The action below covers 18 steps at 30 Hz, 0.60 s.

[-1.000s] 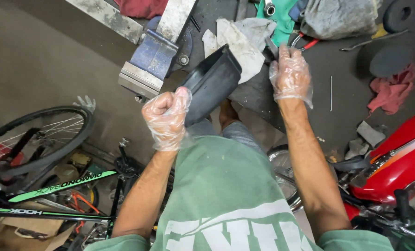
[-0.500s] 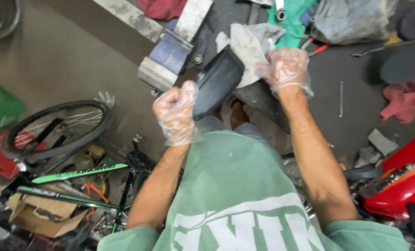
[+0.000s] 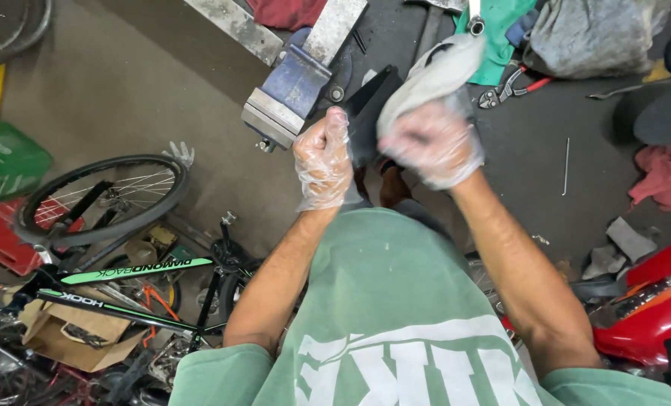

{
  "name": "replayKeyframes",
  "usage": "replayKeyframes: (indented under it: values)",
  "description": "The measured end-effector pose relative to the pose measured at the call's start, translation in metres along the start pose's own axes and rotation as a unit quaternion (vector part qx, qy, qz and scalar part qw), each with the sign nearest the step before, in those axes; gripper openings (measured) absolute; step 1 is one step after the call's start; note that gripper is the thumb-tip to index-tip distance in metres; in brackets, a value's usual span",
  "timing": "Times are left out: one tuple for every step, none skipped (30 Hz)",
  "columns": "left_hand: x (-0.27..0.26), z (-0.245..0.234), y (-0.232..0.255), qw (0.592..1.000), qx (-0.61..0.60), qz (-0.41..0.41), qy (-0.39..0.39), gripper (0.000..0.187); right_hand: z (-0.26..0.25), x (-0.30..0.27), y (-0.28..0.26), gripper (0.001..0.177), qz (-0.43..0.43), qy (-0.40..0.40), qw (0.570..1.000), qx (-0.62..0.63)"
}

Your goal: Scraping the edges of a black plastic component with a knife and wiping it clean with a cloth at a workbench.

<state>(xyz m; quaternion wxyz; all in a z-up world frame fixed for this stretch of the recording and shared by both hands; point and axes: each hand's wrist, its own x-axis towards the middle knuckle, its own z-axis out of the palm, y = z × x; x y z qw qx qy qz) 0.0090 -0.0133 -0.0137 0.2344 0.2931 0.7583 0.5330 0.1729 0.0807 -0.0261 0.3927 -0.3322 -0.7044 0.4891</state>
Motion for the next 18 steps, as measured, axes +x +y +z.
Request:
replayKeyframes:
  values:
    - [0.000,0.003,-0.001,1.000,0.003,-0.009,-0.006,0.063,0.015,-0.007,0.001,0.017,-0.066,-0.020,0.998,-0.007]
    - [-0.001,0.006,-0.002,1.000,0.006,-0.018,-0.012,0.063,0.030,-0.015,0.001,0.019,-0.131,-0.041,0.990,-0.015]
    - [-0.001,0.006,-0.008,1.000,0.006,-0.019,-0.014,0.063,0.029,-0.018,0.011,0.019,-0.128,-0.041,0.991,-0.016]
    - [-0.002,0.006,-0.015,1.000,0.000,0.003,-0.003,0.065,0.029,-0.021,0.021,0.016,-0.154,-0.032,0.987,-0.005]
    - [-0.003,0.005,-0.021,1.000,-0.004,0.024,0.009,0.068,0.030,-0.025,0.031,0.015,-0.179,-0.024,0.983,0.007]
    - [-0.006,0.006,-0.023,1.000,-0.003,0.022,0.008,0.068,0.016,-0.033,0.060,0.015,-0.177,-0.024,0.984,0.007]
    - [-0.008,0.006,-0.024,0.999,-0.008,0.032,0.017,0.068,0.002,-0.040,0.090,0.014,-0.141,0.016,0.987,-0.075]
    - [-0.010,0.007,-0.026,0.999,-0.013,0.042,0.026,0.068,-0.012,-0.047,0.120,0.013,-0.105,0.056,0.980,-0.157]
    - [-0.012,0.007,-0.028,0.999,-0.012,0.040,0.025,0.068,-0.002,-0.045,0.118,0.013,-0.102,0.055,0.981,-0.157]
    - [-0.014,0.007,-0.029,0.998,-0.003,0.050,0.033,0.068,0.007,-0.042,0.116,0.009,-0.167,0.024,0.986,-0.019]
    - [-0.015,0.010,-0.030,0.997,0.004,0.060,0.041,0.069,0.013,-0.037,0.115,0.009,-0.229,-0.008,0.966,0.117]
    - [-0.012,0.011,-0.030,0.997,0.003,0.060,0.041,0.069,0.022,-0.033,0.086,0.009,-0.228,-0.008,0.967,0.116]
    - [-0.011,0.010,-0.029,0.998,-0.009,0.056,0.040,0.068,0.032,-0.032,0.056,0.009,-0.242,-0.019,0.969,0.042]
    - [-0.011,0.009,-0.029,0.998,-0.021,0.053,0.038,0.068,0.043,-0.031,0.026,0.012,-0.255,-0.030,0.966,-0.032]
    - [-0.011,0.009,-0.033,0.998,-0.021,0.053,0.038,0.068,0.035,-0.027,0.045,0.012,-0.254,-0.030,0.966,-0.033]
    - [-0.012,0.008,-0.037,0.996,-0.024,0.073,0.040,0.068,0.027,-0.023,0.063,0.006,-0.242,-0.019,0.970,0.030]
    - [-0.013,0.005,-0.040,0.994,-0.025,0.093,0.044,0.068,0.021,-0.020,0.080,0.003,-0.229,-0.009,0.969,0.094]
    - [-0.016,0.001,-0.041,0.994,-0.024,0.093,0.045,0.068,0.013,-0.038,0.113,0.003,-0.229,-0.010,0.969,0.096]
